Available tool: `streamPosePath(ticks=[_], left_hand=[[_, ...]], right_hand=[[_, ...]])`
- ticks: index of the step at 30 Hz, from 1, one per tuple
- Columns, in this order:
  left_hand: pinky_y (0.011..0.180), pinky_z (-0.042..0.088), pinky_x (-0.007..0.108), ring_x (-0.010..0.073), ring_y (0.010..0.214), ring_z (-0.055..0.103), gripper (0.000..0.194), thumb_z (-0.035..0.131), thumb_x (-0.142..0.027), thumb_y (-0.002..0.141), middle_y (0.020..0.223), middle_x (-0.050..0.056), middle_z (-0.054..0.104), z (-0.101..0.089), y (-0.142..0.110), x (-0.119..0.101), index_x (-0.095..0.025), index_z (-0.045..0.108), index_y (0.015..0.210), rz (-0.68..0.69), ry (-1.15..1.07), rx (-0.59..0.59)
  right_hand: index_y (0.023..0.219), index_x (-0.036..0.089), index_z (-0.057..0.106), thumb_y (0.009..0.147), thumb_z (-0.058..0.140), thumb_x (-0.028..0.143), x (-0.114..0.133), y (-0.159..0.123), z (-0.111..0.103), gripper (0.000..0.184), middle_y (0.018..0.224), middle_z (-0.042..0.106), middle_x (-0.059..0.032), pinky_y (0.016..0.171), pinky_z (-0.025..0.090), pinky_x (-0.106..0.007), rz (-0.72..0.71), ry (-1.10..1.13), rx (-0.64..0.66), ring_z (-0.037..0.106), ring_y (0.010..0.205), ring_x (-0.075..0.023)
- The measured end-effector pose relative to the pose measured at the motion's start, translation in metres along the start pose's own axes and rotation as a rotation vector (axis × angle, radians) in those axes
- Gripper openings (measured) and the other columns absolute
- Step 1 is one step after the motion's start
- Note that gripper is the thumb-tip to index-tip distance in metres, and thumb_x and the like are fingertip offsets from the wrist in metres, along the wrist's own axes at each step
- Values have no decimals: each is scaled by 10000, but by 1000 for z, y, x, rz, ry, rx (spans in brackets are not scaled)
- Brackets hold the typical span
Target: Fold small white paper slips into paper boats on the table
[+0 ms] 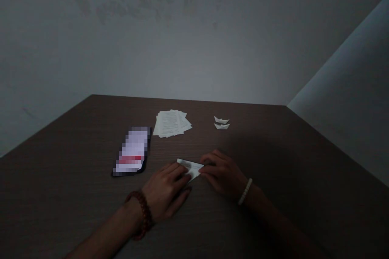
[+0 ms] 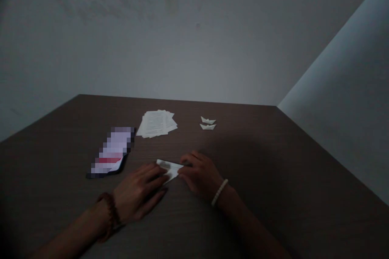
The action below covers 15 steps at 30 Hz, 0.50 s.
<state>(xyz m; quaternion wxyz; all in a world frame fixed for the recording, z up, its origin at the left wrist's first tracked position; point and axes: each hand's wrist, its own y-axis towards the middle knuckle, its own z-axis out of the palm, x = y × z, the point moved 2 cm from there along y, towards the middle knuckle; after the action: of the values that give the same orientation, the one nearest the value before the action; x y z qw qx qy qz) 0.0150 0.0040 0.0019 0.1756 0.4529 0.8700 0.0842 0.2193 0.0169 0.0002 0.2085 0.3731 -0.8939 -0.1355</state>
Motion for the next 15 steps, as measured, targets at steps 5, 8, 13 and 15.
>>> streamPosePath(ticks=[5,8,13,15], left_hand=[[832,468,443,246,915,527,310,473,-258,854,976,103,560,0,1,-3,-162,577,1130,-13,-43,29],[850,453,450,247,913,522,314,484,-267,841,971,99,552,1,2,-5,-161,577,1122,-20,-57,42],[913,395,482,245,919,521,339,494,-288,834,985,89,557,0,4,-9,-163,562,1141,-11,-31,89],[898,398,467,247,929,522,360,496,-298,838,1010,91,557,-2,5,-10,-166,548,1169,-10,-14,111]], right_hand=[[844,190,645,854,569,148,2,2,1,88,1002,587,-61,803,441,-332,36,34,11,494,914,-195],[826,177,628,858,565,158,3,4,2,73,989,584,-65,806,438,-332,45,53,4,494,903,-191],[811,170,601,846,569,143,3,5,3,54,983,582,-63,813,432,-325,63,65,-8,496,905,-183],[810,170,596,841,572,141,3,5,4,49,985,582,-63,815,432,-326,70,66,-11,498,908,-184]])
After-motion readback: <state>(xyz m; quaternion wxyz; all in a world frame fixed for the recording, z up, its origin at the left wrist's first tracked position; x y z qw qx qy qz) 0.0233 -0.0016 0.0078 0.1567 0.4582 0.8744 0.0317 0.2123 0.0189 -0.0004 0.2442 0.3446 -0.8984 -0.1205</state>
